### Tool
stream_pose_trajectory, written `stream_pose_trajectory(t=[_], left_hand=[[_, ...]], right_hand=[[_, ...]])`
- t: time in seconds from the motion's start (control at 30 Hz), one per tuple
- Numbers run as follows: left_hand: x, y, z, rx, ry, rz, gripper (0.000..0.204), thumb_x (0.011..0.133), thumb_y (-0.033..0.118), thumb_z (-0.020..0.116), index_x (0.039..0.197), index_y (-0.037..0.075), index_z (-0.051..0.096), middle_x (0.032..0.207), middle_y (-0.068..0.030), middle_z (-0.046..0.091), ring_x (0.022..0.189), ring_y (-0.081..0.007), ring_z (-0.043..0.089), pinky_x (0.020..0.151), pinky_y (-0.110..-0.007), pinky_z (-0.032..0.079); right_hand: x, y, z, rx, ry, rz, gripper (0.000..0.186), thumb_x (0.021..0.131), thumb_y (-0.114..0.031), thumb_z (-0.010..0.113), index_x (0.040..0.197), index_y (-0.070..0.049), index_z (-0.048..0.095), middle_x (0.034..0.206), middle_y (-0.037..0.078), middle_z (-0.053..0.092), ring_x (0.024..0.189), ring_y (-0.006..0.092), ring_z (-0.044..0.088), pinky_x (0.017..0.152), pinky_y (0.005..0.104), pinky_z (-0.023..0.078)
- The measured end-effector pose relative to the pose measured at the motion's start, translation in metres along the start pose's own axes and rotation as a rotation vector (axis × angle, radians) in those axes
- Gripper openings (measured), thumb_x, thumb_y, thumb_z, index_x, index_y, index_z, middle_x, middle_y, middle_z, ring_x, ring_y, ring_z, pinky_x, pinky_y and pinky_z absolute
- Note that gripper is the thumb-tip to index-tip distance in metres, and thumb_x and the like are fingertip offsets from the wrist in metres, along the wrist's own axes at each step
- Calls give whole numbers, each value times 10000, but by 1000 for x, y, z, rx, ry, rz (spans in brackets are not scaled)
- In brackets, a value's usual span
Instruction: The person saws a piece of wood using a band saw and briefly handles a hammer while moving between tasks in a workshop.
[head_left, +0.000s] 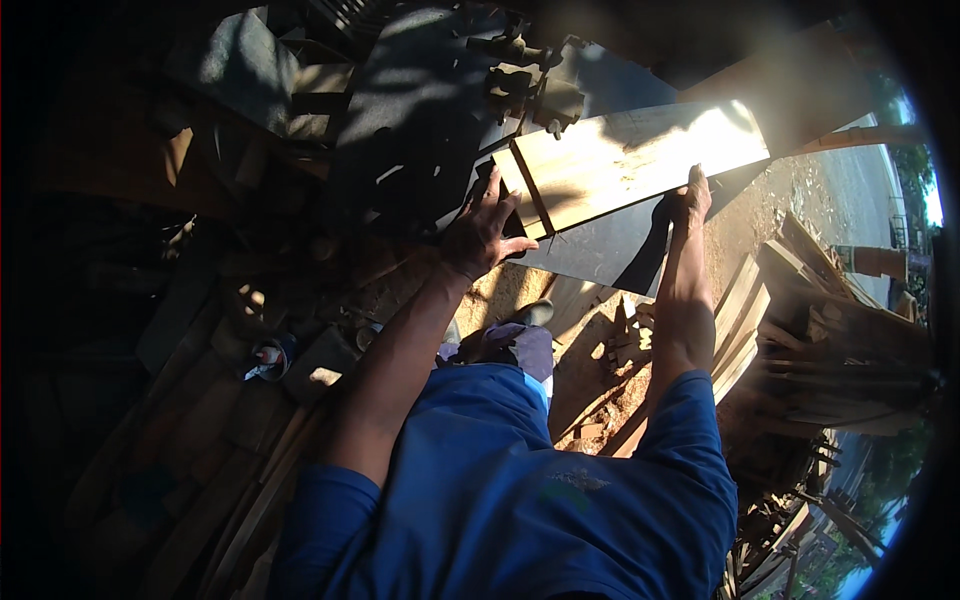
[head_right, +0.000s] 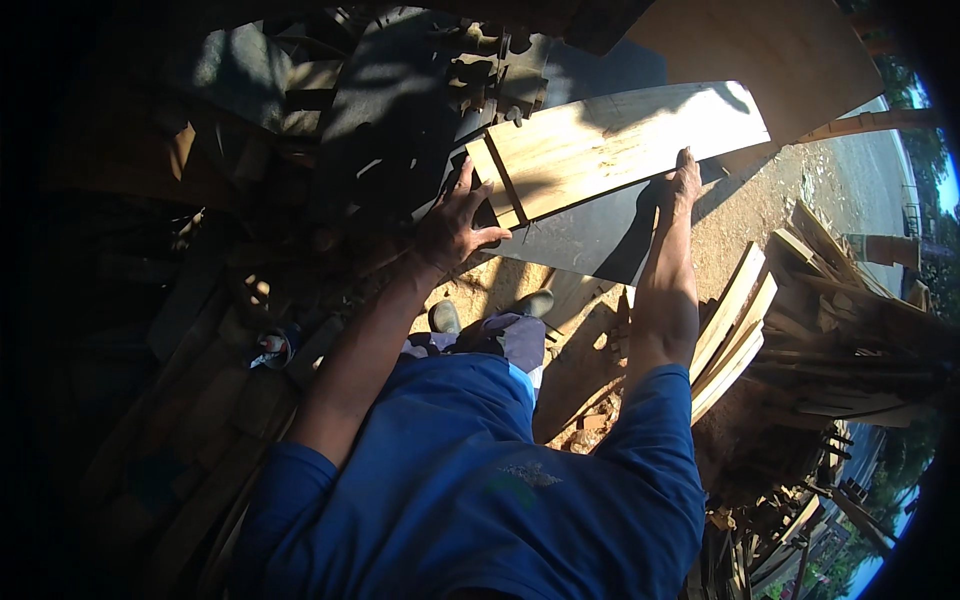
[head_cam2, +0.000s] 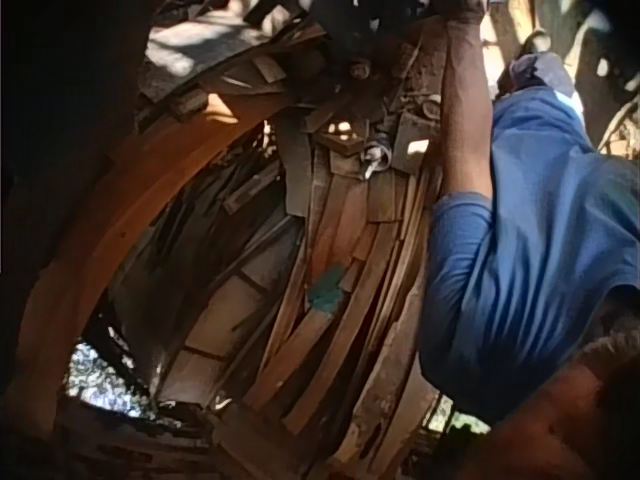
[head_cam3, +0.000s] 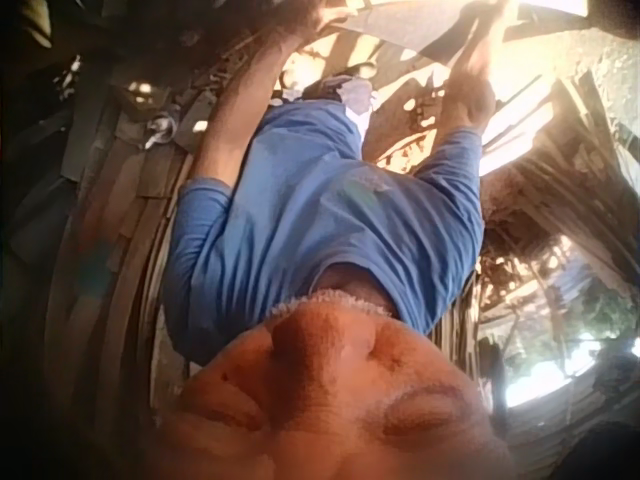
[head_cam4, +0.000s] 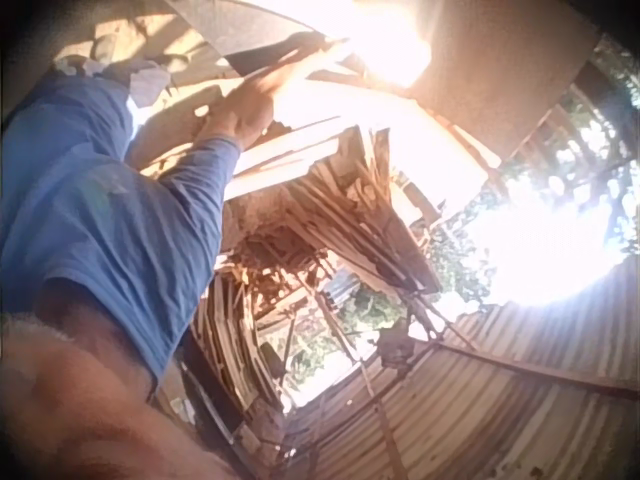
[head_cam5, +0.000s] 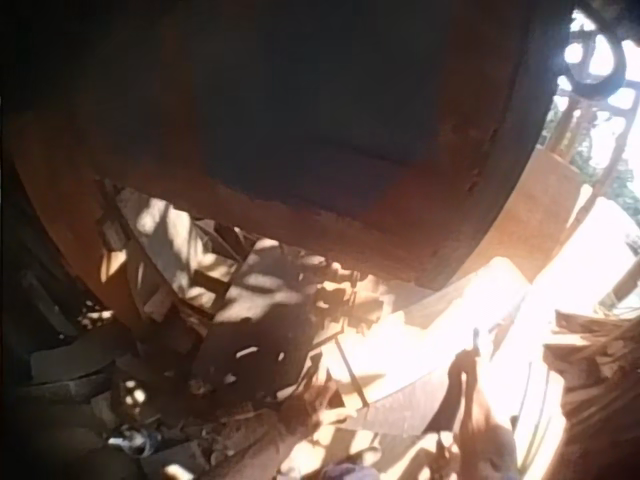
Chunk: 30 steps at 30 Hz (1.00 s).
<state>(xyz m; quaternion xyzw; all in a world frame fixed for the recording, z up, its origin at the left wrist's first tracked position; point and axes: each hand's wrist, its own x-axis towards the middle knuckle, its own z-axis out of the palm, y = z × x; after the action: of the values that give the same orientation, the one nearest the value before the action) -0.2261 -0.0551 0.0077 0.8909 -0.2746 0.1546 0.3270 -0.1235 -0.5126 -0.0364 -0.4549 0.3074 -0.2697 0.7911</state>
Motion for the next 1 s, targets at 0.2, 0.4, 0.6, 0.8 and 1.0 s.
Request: stream_pose_trajectory(t=[0.2, 0.4, 0.6, 0.8, 1.0], left_hand=[[-7, -6, 1, -61, 48, 28, 1062, 637, 489, 894, 1496, 208, 336, 1514, -332, 374, 1294, -456, 538, 1019, -447, 521], [-5, -5, 6, -103, 18, -11, 1064, 638, 469, 904, 1500, 219, 332, 1523, -327, 368, 1319, -452, 517, 1069, -471, 475], [3, 5, 1, -49, -26, -39, 984, 660, 502, 883, 1445, 187, 379, 1534, -307, 365, 1319, -452, 516, 1081, -477, 460], [5, 7, -2, -49, -52, -58, 926, 665, 508, 876, 1400, 154, 439, 1530, -302, 374, 1317, -453, 517, 1086, -473, 457], [10, 13, -4, -2, -24, -34, 919, 663, 512, 873, 1388, 133, 453, 1513, -306, 395, 1308, -448, 526, 1058, -464, 485]], right_hand=[[-22, -6, 21, 9, -14, 27, 302, 1007, -125, 618, 1236, 67, 577, 1103, 105, 666, 926, 199, 668, 765, 301, 581], [-10, -7, 14, 110, -56, 7, 284, 998, -108, 628, 1223, 60, 583, 1086, 106, 666, 885, 195, 668, 723, 290, 573], [-15, -19, 18, 28, -5, 11, 246, 990, -168, 629, 1126, 37, 614, 998, 118, 674, 787, 172, 661, 639, 273, 528], [-17, -22, 22, 86, -2, 21, 251, 1002, -148, 614, 1163, 44, 601, 1040, 109, 669, 855, 172, 656, 703, 275, 540], [-16, -26, 19, 101, -1, 16, 259, 1014, -129, 600, 1200, 51, 587, 1083, 101, 664, 924, 173, 652, 767, 276, 552]])
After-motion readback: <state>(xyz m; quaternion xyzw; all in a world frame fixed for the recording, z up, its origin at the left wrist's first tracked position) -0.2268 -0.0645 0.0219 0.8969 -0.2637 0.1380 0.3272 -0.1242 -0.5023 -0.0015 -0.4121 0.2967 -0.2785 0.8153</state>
